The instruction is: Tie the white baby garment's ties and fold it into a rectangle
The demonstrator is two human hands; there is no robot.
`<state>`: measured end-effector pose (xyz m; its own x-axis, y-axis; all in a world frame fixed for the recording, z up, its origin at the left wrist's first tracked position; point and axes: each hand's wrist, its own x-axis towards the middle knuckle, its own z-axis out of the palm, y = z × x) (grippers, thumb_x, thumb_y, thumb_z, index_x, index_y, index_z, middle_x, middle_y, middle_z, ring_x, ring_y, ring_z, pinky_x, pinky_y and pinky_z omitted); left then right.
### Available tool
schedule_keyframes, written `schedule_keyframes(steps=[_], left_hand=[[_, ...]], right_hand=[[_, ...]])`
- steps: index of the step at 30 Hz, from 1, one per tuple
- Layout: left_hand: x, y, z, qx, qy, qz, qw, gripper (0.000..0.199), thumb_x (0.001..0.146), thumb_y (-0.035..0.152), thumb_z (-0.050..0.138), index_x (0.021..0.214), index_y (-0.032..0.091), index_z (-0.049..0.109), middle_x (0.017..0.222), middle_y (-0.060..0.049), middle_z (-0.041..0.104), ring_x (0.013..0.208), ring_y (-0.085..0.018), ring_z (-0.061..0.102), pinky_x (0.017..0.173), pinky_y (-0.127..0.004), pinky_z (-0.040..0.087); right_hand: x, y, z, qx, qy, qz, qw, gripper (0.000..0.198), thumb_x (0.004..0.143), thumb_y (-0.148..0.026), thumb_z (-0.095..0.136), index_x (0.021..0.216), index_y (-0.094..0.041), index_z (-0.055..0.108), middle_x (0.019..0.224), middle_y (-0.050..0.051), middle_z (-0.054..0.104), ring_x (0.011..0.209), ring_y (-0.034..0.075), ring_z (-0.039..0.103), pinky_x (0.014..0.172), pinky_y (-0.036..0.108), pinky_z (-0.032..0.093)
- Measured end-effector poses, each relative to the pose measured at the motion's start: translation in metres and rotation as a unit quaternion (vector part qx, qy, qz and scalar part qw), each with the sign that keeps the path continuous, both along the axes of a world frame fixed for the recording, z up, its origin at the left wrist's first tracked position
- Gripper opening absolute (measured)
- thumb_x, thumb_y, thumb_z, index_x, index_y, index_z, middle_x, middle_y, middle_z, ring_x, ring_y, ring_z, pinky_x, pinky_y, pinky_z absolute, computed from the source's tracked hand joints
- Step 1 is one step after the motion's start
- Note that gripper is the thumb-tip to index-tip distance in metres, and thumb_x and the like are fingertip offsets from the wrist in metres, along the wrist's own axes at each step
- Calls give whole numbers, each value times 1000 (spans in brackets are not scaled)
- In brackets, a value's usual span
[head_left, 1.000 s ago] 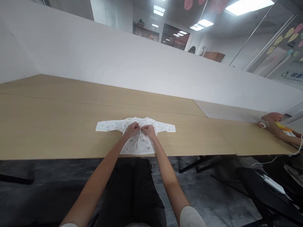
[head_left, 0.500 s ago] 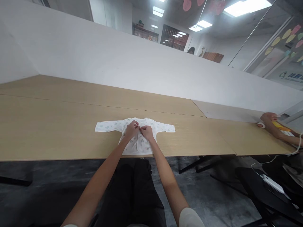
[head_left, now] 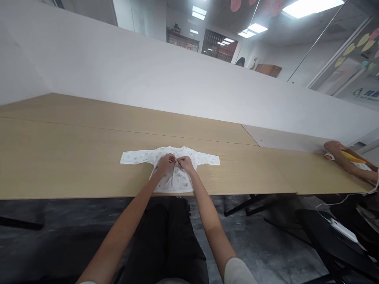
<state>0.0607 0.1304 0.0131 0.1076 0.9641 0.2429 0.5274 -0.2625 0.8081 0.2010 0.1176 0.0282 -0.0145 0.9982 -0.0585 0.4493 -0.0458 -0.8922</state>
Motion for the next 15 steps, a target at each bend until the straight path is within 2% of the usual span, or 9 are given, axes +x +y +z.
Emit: schedule_keyframes(steps=[3, 5, 9, 11, 15], left_hand=[[-1, -2, 3, 5, 24, -10, 1000, 11, 73, 23, 58, 81, 20, 64, 83, -5, 72, 78, -19, 66, 79, -31, 52], [-3, -4, 4, 5, 20, -27, 999, 17, 76, 22, 53, 86, 19, 67, 88, -7, 73, 80, -19, 67, 81, -31, 52], [-12, -9, 5, 16, 38, -28, 999, 30, 76, 15, 46, 92, 19, 71, 99, -7, 75, 89, -20, 68, 86, -33, 51], [-16, -13, 5, 10, 67, -23, 997, 29, 75, 15, 48, 90, 18, 73, 98, -8, 75, 90, -22, 68, 86, -33, 50], [-19, -26, 4, -18, 129, -43, 991, 30, 73, 14, 49, 91, 19, 73, 95, -6, 75, 90, -21, 67, 85, -30, 49]], right_hand=[[0, 0, 5, 7, -70, 0, 998, 36, 82, -20, 48, 46, -17, 51, 39, -5, 44, 46, 10, 47, 55, 19, 37], [-1, -3, 8, 32, -140, -18, 989, 31, 82, -16, 50, 51, -16, 57, 47, -3, 53, 54, 11, 52, 59, 20, 37], [-3, -19, 13, 85, -233, -43, 968, 23, 85, -14, 51, 76, -16, 71, 76, 4, 71, 73, 14, 61, 66, 22, 38], [-6, -28, 15, 80, -252, -24, 964, 19, 88, -21, 54, 85, -17, 73, 84, 6, 74, 78, 16, 64, 68, 23, 39], [-16, -43, 17, 24, -317, 18, 948, 23, 87, -37, 61, 89, -17, 73, 91, 9, 74, 87, 21, 67, 68, 25, 42]])
